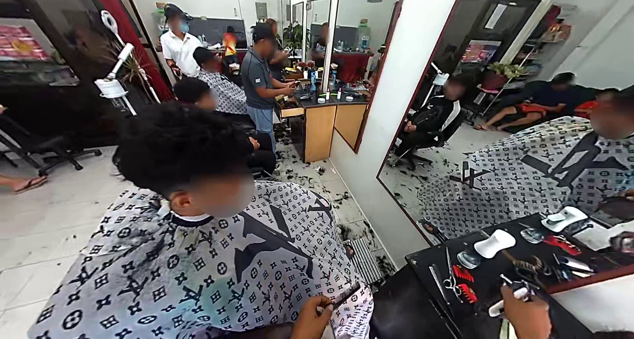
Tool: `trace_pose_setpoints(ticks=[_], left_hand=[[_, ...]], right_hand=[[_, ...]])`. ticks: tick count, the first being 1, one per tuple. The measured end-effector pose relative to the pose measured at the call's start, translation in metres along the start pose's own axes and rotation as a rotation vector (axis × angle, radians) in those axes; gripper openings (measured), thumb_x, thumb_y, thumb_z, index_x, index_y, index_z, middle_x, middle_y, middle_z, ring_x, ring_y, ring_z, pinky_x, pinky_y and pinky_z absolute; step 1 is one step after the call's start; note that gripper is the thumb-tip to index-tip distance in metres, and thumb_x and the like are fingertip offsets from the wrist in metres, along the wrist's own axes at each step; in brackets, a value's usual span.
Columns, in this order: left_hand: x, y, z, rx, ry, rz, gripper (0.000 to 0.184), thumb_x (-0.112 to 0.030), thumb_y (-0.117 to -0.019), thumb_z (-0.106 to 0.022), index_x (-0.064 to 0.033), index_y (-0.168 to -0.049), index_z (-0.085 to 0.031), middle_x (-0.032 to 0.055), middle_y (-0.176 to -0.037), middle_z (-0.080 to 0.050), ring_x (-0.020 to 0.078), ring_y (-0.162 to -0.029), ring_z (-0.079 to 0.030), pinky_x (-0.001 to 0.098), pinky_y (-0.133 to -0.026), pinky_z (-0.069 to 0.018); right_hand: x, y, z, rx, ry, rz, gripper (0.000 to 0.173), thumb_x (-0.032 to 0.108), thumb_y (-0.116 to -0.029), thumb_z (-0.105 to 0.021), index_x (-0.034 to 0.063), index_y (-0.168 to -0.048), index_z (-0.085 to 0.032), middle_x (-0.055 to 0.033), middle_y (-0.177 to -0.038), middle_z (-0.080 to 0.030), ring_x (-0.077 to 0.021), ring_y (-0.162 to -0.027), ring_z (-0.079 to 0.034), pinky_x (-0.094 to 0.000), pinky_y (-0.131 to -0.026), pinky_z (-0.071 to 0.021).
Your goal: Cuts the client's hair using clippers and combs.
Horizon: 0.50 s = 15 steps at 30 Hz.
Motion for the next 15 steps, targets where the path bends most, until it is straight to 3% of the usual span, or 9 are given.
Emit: trace_pose_setpoints(ticks=[2,4,6,7,9,10,15], left_hand=[[0.000,0.009,0.025,0.005,-0.041,-0.060,0.029,-0.022,-0.1005,-0.063,-0.0023,-0.120,-0.071,0.0140,-0.113,-0.071,0.0218,-0.096,-0.070,0.0427,-0.089,-0.0577],[-0.008,0.020,0.053,-0.018,-0.018,-0.099,0.033,-0.023,-0.0952,-0.071,-0.0028,-0.122,-0.068,0.0111,-0.107,-0.073,0.0194,-0.092,-0.071,0.0402,-0.086,-0.0591],[-0.022,0.032,0.082,-0.089,0.025,-0.127,0.044,-0.023,-0.0887,-0.080,-0.0028,-0.124,-0.064,0.0083,-0.101,-0.075,0.0171,-0.088,-0.073,0.0384,-0.084,-0.0609],[-0.029,0.038,0.096,-0.128,0.057,-0.142,0.048,-0.022,-0.0858,-0.083,-0.0029,-0.124,-0.062,0.0073,-0.099,-0.075,0.0162,-0.088,-0.073,0.0377,-0.083,-0.0606],[-0.044,0.049,0.124,-0.189,0.128,-0.204,0.051,-0.020,-0.0835,-0.085,-0.0025,-0.125,-0.061,0.0065,-0.097,-0.075,0.0153,-0.086,-0.073,0.0360,-0.082,-0.0614],[-0.053,0.055,0.138,-0.214,0.164,-0.254,0.051,-0.020,-0.0838,-0.084,-0.0020,-0.125,-0.061,0.0062,-0.096,-0.075,0.0146,-0.086,-0.073,0.0347,-0.081,-0.0615],[-0.105,0.090,0.212,-0.360,0.318,-0.572,0.036,-0.007,-0.0863,-0.079,0.0049,-0.117,-0.064,0.0086,-0.098,-0.073,0.0139,-0.087,-0.072,0.0315,-0.077,-0.0622]], right_hand=[[0.002,0.048,-0.002,-0.030,-0.395,-0.072,0.065,0.036,-0.1004,-0.062,-0.0062,-0.146,-0.044,-0.0305,-0.131,-0.058,-0.0382,-0.110,-0.064,-0.0561,-0.091,-0.0541],[0.011,0.109,-0.018,0.001,-0.812,-0.155,0.048,0.038,-0.1028,-0.058,0.0037,-0.136,-0.053,-0.0106,-0.112,-0.064,-0.0174,-0.092,-0.067,-0.0404,-0.079,-0.0587],[0.030,0.172,-0.037,0.176,-1.150,-0.239,0.032,0.040,-0.1078,-0.043,0.0168,-0.128,-0.051,0.0023,-0.102,-0.064,-0.0068,-0.085,-0.065,-0.0289,-0.074,-0.0574],[0.034,0.198,-0.050,0.262,-1.254,-0.316,0.029,0.044,-0.1083,-0.037,0.0208,-0.117,-0.053,0.0050,-0.092,-0.066,-0.0037,-0.072,-0.065,-0.0222,-0.063,-0.0554],[0.040,0.242,-0.082,0.481,-1.363,-0.413,0.048,0.053,-0.1083,-0.026,0.0183,-0.102,-0.057,0.0043,-0.078,-0.068,-0.0023,-0.056,-0.061,-0.0166,-0.048,-0.0517],[0.045,0.262,-0.096,0.577,-1.343,-0.427,0.052,0.054,-0.1083,-0.022,0.0170,-0.101,-0.058,0.0035,-0.076,-0.067,-0.0023,-0.052,-0.059,-0.0164,-0.045,-0.0498],[0.101,0.347,-0.129,0.731,-1.068,-0.373,0.041,0.043,-0.1105,-0.030,0.0124,-0.110,-0.058,-0.0008,-0.082,-0.069,-0.0044,-0.050,-0.056,-0.0187,-0.042,-0.0458]])
Point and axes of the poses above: each hand's wrist, its own y-axis away from the middle knuckle, its own z-axis out of the back of the hand, x = y × z, the point moved 4 cm from there along -y, towards the middle knuckle
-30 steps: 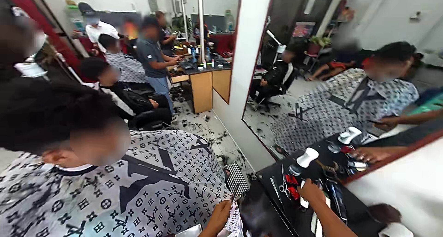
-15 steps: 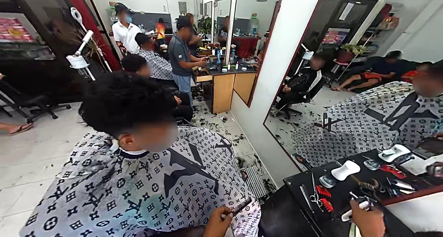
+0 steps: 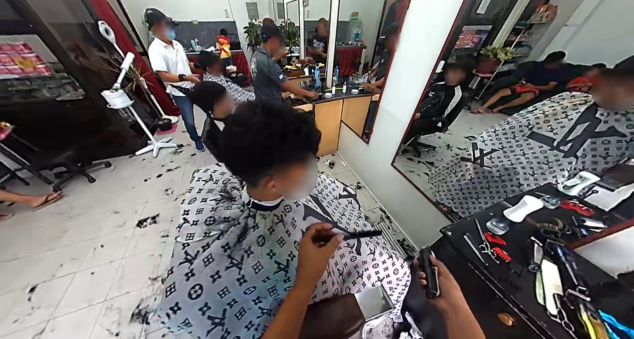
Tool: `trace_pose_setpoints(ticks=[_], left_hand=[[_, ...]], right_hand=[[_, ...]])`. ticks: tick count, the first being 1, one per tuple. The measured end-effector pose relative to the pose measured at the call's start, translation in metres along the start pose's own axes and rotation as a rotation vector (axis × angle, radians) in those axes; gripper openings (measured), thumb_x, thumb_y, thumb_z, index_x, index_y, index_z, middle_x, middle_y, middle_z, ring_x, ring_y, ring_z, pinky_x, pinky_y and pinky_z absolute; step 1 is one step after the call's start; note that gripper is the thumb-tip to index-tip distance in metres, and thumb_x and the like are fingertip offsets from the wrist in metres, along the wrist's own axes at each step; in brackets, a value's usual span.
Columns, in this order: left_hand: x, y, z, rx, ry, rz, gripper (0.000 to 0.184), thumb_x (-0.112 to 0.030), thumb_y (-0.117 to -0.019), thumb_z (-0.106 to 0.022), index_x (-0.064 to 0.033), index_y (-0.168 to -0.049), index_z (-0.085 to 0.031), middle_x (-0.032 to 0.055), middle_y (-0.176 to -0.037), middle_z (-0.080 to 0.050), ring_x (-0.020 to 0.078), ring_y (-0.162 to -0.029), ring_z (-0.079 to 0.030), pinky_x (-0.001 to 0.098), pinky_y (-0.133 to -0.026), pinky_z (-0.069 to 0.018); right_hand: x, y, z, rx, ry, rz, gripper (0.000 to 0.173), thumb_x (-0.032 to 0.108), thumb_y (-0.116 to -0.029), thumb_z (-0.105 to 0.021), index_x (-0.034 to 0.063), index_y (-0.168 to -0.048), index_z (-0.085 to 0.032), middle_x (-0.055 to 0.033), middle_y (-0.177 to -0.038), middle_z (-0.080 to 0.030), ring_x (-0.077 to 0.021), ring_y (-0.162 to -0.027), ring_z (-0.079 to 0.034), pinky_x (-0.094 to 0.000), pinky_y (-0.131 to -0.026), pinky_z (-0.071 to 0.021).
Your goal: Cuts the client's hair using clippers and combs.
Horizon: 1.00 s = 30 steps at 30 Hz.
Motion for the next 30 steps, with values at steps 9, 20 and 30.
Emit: trace_pose_setpoints(ticks=[9,20,30], left_hand=[[-0.075,-0.046,0.095,-0.369,0.258,-0.275,0.014,-0.005,-0.1026,-0.054,-0.0092,-0.114,-0.062,-0.0041,-0.095,-0.068,0.0056,-0.073,-0.064,0.0246,-0.068,-0.0580],[-0.085,-0.080,0.107,-0.379,0.283,-0.310,0.027,-0.014,-0.1089,-0.047,-0.0135,-0.136,-0.041,0.0007,-0.105,-0.066,0.0098,-0.077,-0.068,0.0254,-0.071,-0.0598],[-0.101,-0.097,0.108,-0.286,-0.011,-0.419,0.027,-0.012,-0.1052,-0.053,-0.0065,-0.130,-0.044,-0.0003,-0.093,-0.060,0.0061,-0.067,-0.063,0.0244,-0.062,-0.0582]], right_hand=[[0.015,0.024,-0.109,0.211,0.200,0.017,0.040,0.039,-0.1118,-0.031,0.0081,-0.117,-0.057,-0.0028,-0.088,-0.069,-0.0047,-0.050,-0.054,-0.0188,-0.042,-0.0457],[0.014,0.028,-0.153,0.324,0.180,-0.015,0.037,0.038,-0.1117,-0.033,0.0087,-0.119,-0.055,-0.0057,-0.092,-0.070,-0.0068,-0.052,-0.057,-0.0196,-0.042,-0.0458],[0.004,0.041,-0.142,0.282,0.146,-0.032,0.038,0.038,-0.1117,-0.033,0.0086,-0.118,-0.056,-0.0048,-0.090,-0.070,-0.0051,-0.049,-0.055,-0.0180,-0.041,-0.0449]])
Point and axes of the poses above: each hand's wrist, its own y-axis away from the middle knuckle, its own z-axis out of the back of the hand, x = y × z, the point moved 4 cm from there along -y, towards the middle knuckle
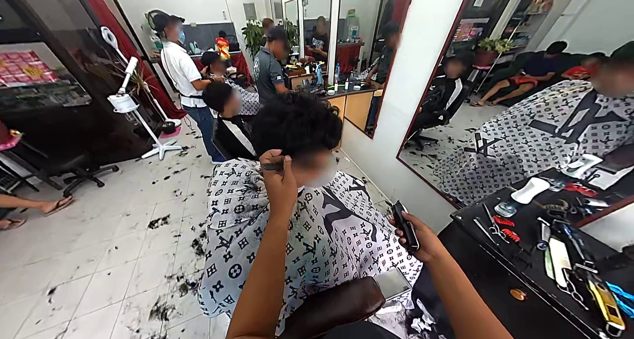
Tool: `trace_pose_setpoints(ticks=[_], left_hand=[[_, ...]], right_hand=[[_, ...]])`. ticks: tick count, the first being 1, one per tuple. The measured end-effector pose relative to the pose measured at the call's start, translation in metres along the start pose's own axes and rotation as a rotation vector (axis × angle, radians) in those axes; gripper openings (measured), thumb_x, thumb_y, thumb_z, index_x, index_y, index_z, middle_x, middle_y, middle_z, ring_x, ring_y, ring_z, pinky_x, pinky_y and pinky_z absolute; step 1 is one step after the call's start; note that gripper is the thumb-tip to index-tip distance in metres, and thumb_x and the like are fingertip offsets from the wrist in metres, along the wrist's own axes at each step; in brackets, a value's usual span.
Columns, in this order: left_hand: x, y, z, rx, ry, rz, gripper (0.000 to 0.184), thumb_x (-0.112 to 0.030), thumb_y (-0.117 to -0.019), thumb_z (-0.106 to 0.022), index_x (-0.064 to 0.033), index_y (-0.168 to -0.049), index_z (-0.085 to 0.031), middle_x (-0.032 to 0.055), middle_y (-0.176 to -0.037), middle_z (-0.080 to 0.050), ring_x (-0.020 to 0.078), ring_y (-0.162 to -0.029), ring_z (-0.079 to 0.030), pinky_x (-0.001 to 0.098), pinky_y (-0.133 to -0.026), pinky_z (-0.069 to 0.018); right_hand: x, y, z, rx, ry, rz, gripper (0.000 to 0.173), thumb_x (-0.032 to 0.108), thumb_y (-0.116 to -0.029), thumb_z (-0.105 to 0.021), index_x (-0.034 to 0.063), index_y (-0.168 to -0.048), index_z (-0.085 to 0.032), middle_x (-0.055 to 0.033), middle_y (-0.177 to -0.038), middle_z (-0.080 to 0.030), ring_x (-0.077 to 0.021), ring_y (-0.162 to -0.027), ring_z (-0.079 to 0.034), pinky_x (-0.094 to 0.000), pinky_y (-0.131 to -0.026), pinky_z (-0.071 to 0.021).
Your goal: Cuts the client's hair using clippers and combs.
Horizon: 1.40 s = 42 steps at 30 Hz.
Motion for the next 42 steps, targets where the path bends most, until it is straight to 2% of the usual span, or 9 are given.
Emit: trace_pose_setpoints(ticks=[7,12,18,21,25,30,34,37,42], left_hand=[[0.006,-0.005,0.014,-0.060,0.082,0.037,0.024,-0.010,-0.1049,-0.050,-0.0091,-0.129,-0.045,-0.0023,-0.090,-0.061,0.0060,-0.066,-0.064,0.0233,-0.061,-0.0579],[0.013,-0.007,0.027,-0.145,0.177,0.144,0.023,-0.009,-0.1051,-0.049,-0.0115,-0.127,-0.044,-0.0025,-0.089,-0.061,0.0066,-0.063,-0.063,0.0238,-0.061,-0.0582],[0.010,0.001,0.022,-0.173,0.274,0.106,0.020,-0.010,-0.1057,-0.050,-0.0141,-0.125,-0.045,-0.0028,-0.090,-0.062,0.0077,-0.068,-0.065,0.0246,-0.064,-0.0595],[0.009,0.005,0.016,-0.121,0.139,0.075,0.027,-0.013,-0.1060,-0.051,-0.0096,-0.132,-0.042,-0.0012,-0.091,-0.060,0.0077,-0.067,-0.064,0.0257,-0.063,-0.0591],[0.002,0.007,0.001,-0.028,0.176,0.021,0.029,-0.016,-0.1053,-0.056,-0.0123,-0.131,-0.043,-0.0021,-0.092,-0.062,0.0082,-0.068,-0.065,0.0261,-0.064,-0.0597],[0.000,0.008,-0.013,0.069,0.032,-0.048,0.036,-0.018,-0.1028,-0.063,-0.0099,-0.132,-0.043,0.0001,-0.094,-0.062,0.0084,-0.069,-0.065,0.0263,-0.063,-0.0595],[0.001,0.005,-0.021,0.076,0.040,-0.059,0.035,-0.016,-0.1025,-0.063,-0.0068,-0.129,-0.043,0.0010,-0.096,-0.064,0.0092,-0.075,-0.068,0.0278,-0.068,-0.0615],[0.001,0.007,-0.020,0.100,-0.031,-0.072,0.036,-0.021,-0.1019,-0.065,-0.0103,-0.131,-0.046,0.0009,-0.097,-0.065,0.0090,-0.074,-0.067,0.0271,-0.066,-0.0607],[-0.002,0.006,-0.014,0.104,-0.026,-0.052,0.034,-0.015,-0.1018,-0.064,-0.0087,-0.128,-0.045,-0.0005,-0.095,-0.063,0.0068,-0.072,-0.066,0.0253,-0.066,-0.0602]], right_hand=[[0.001,0.012,-0.002,0.004,-0.020,0.009,0.039,0.037,-0.1120,-0.031,0.0084,-0.116,-0.057,-0.0048,-0.091,-0.071,-0.0050,-0.050,-0.056,-0.0179,-0.041,-0.0456],[0.000,0.018,0.001,0.011,-0.003,0.016,0.043,0.038,-0.1122,-0.029,0.0075,-0.115,-0.058,-0.0041,-0.090,-0.070,-0.0048,-0.050,-0.056,-0.0175,-0.042,-0.0459],[0.002,0.022,0.002,0.000,-0.012,-0.004,0.040,0.038,-0.1118,-0.031,0.0086,-0.116,-0.058,-0.0037,-0.090,-0.070,-0.0045,-0.050,-0.056,-0.0175,-0.041,-0.0463],[0.003,0.024,0.000,0.020,-0.012,-0.006,0.041,0.038,-0.1118,-0.030,0.0086,-0.116,-0.058,-0.0037,-0.090,-0.070,-0.0047,-0.050,-0.056,-0.0176,-0.042,-0.0467],[0.003,0.023,-0.001,0.029,-0.007,-0.002,0.041,0.038,-0.1119,-0.030,0.0080,-0.115,-0.058,-0.0046,-0.089,-0.070,-0.0052,-0.050,-0.056,-0.0183,-0.041,-0.0464],[0.002,0.021,-0.002,0.034,0.000,-0.015,0.042,0.039,-0.1119,-0.030,0.0080,-0.114,-0.059,-0.0048,-0.090,-0.070,-0.0052,-0.050,-0.056,-0.0181,-0.041,-0.0459],[0.004,0.020,-0.001,0.047,-0.012,-0.014,0.042,0.038,-0.1120,-0.030,0.0078,-0.114,-0.058,-0.0049,-0.090,-0.070,-0.0053,-0.050,-0.057,-0.0179,-0.041,-0.0466],[0.006,0.019,0.001,0.057,-0.026,-0.018,0.043,0.039,-0.1120,-0.029,0.0076,-0.113,-0.059,-0.0045,-0.089,-0.069,-0.0049,-0.050,-0.056,-0.0177,-0.042,-0.0466],[0.007,0.018,0.008,0.053,-0.039,-0.017,0.042,0.039,-0.1120,-0.030,0.0083,-0.113,-0.059,-0.0045,-0.090,-0.070,-0.0048,-0.050,-0.057,-0.0176,-0.041,-0.0469]])
Point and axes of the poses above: each hand's wrist, its own y-axis away from the middle knuckle, its own z-axis out of the back of the hand, x = y × z, the point moved 4 cm from there along -y, towards the middle knuckle
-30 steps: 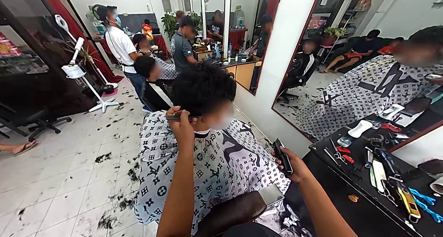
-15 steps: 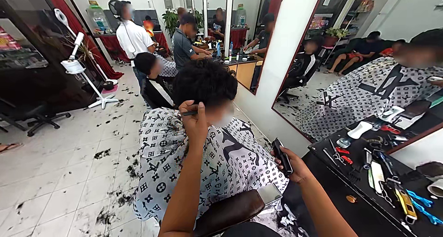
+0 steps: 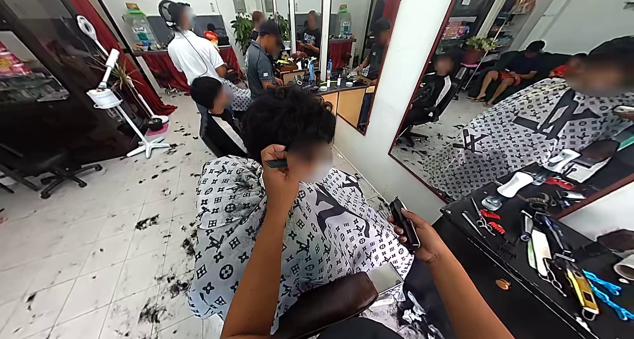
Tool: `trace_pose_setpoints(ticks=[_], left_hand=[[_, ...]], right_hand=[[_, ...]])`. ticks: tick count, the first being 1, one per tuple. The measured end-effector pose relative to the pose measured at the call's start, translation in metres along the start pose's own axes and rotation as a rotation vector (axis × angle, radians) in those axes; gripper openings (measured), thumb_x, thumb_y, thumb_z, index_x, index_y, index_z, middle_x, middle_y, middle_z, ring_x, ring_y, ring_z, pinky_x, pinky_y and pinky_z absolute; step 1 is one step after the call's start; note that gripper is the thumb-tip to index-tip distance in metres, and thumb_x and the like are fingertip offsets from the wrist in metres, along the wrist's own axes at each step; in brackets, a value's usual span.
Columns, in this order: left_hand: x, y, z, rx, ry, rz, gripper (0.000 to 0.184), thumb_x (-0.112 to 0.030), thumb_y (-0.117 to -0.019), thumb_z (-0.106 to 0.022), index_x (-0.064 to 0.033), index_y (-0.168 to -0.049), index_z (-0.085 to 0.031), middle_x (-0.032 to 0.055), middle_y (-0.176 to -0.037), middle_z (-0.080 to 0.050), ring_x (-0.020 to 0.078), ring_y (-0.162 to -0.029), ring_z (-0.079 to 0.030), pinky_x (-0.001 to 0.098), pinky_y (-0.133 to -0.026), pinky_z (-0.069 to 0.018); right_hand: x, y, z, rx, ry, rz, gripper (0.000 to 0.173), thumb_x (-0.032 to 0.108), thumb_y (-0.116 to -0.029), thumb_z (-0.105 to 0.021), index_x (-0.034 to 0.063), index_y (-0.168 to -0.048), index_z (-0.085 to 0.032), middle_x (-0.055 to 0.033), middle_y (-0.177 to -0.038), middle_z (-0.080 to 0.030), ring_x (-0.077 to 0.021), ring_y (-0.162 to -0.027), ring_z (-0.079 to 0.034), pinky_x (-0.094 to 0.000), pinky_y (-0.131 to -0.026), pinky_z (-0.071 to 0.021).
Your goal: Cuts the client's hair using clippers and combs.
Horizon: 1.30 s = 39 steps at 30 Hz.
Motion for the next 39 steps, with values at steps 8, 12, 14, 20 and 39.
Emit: trace_pose_setpoints(ticks=[8,12,14,20,39], left_hand=[[0.013,-0.005,0.029,-0.175,0.156,0.136,0.026,-0.013,-0.1030,-0.061,-0.0129,-0.124,-0.046,-0.0022,-0.089,-0.063,0.0081,-0.067,-0.067,0.0248,-0.063,-0.0603],[0.014,-0.004,0.030,-0.211,0.215,0.165,0.024,-0.012,-0.1037,-0.059,-0.0140,-0.124,-0.046,-0.0038,-0.088,-0.064,0.0067,-0.068,-0.066,0.0227,-0.064,-0.0592],[0.015,-0.003,0.029,-0.206,0.182,0.144,0.024,-0.012,-0.1035,-0.059,-0.0130,-0.124,-0.046,-0.0034,-0.088,-0.064,0.0068,-0.066,-0.066,0.0232,-0.062,-0.0591],[0.010,-0.003,0.018,-0.170,0.147,0.068,0.026,-0.013,-0.1032,-0.061,-0.0135,-0.124,-0.046,-0.0036,-0.091,-0.064,0.0074,-0.070,-0.067,0.0253,-0.067,-0.0608],[0.009,0.005,0.005,-0.158,0.119,0.034,0.025,-0.010,-0.1023,-0.060,-0.0101,-0.123,-0.046,-0.0040,-0.088,-0.064,0.0059,-0.067,-0.066,0.0235,-0.064,-0.0594]], right_hand=[[0.003,-0.003,0.000,0.011,-0.003,0.002,0.041,0.038,-0.1119,-0.031,0.0085,-0.115,-0.058,-0.0050,-0.090,-0.070,-0.0053,-0.050,-0.057,-0.0180,-0.041,-0.0469],[0.005,-0.003,-0.006,0.005,0.016,0.000,0.041,0.038,-0.1120,-0.030,0.0079,-0.115,-0.058,-0.0044,-0.090,-0.070,-0.0046,-0.050,-0.056,-0.0175,-0.041,-0.0462],[0.005,-0.003,-0.008,0.006,0.027,-0.001,0.042,0.038,-0.1120,-0.030,0.0073,-0.114,-0.059,-0.0050,-0.090,-0.070,-0.0051,-0.049,-0.056,-0.0178,-0.041,-0.0465],[0.005,-0.004,-0.005,0.013,0.005,-0.013,0.043,0.038,-0.1118,-0.030,0.0069,-0.112,-0.060,-0.0055,-0.089,-0.070,-0.0052,-0.049,-0.056,-0.0178,-0.041,-0.0463],[0.002,0.002,0.009,0.013,-0.018,-0.023,0.043,0.039,-0.1118,-0.029,0.0078,-0.113,-0.059,-0.0046,-0.090,-0.070,-0.0042,-0.050,-0.056,-0.0169,-0.041,-0.0462]])
Point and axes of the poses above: each hand's wrist, its own y-axis away from the middle knuckle, its own z-axis out of the back of the hand, x = y × z, the point moved 4 cm from there along -y, towards the middle knuckle
